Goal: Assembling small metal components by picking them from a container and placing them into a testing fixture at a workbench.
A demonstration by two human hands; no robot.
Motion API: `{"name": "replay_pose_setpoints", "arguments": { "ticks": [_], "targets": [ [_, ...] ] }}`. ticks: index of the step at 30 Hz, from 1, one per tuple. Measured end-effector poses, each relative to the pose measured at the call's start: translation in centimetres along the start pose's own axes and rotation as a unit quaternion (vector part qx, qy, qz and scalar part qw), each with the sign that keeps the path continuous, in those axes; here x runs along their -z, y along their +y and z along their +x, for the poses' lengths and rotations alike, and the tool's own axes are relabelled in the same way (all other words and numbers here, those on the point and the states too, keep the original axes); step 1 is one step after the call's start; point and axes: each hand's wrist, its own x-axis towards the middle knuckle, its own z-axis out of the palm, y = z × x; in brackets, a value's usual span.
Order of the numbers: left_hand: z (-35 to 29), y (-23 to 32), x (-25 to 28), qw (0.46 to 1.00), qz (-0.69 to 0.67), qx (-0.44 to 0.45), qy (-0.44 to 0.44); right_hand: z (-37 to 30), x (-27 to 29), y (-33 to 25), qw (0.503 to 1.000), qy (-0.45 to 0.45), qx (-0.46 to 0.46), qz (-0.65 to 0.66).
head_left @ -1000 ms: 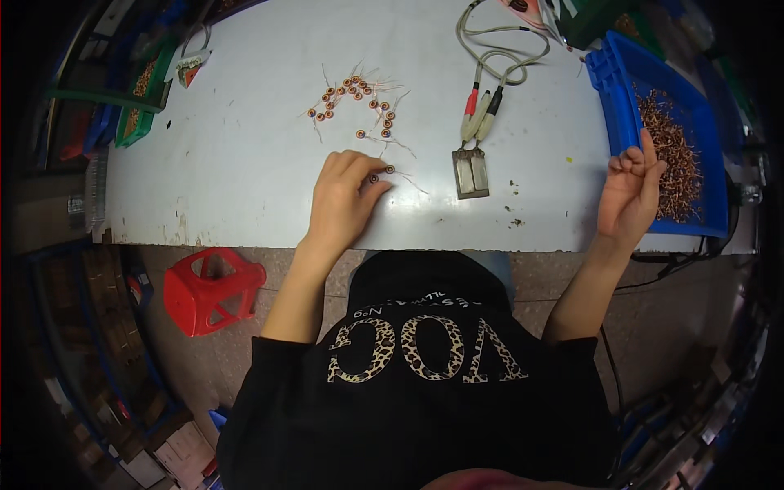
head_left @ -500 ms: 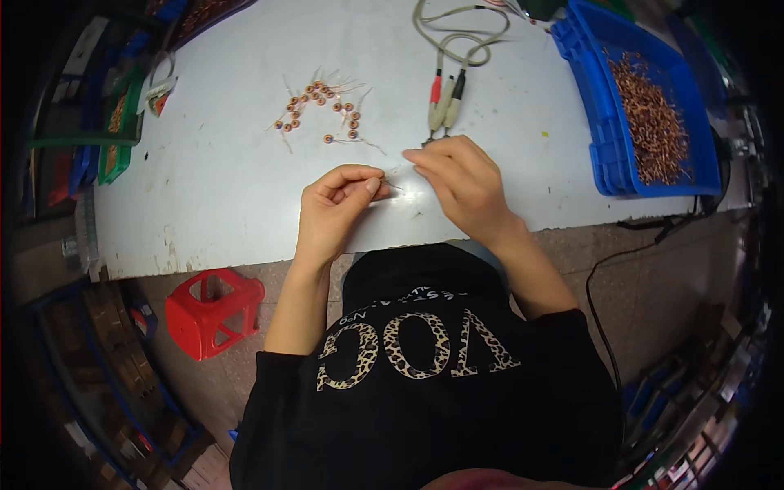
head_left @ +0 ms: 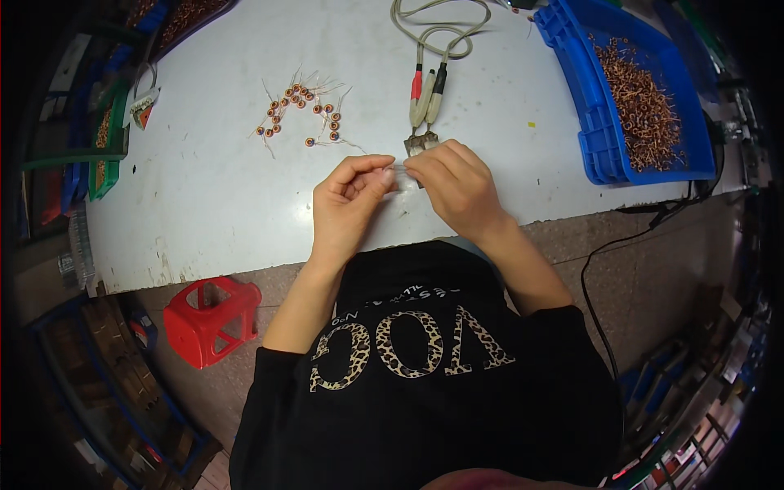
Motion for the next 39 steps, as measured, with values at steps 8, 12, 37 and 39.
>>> {"name": "replay_pose_setpoints", "arguments": {
  "ticks": [8,12,37,39],
  "targets": [
    [0.8,-1.4,-0.4,0.973,0.125,-0.191,-0.035,-0.2,1.0,0.1,0.993,-0.023,-0.063,0.099],
    [1.1,-1.5,-1.4,0.970,0.126,-0.206,-0.025,-0.3,1.3,0.2,0.992,-0.018,-0.084,0.095],
    [3.2,-2.8,-1.5,0.858,0.352,-0.373,-0.027,-0.8,0.8,1.6,0.979,0.045,-0.174,0.096],
    [3.1,-2.7,-1.5,0.863,0.332,-0.377,-0.044,-0.7,1.0,1.2,0.955,0.033,-0.242,0.166]
  ]
}}
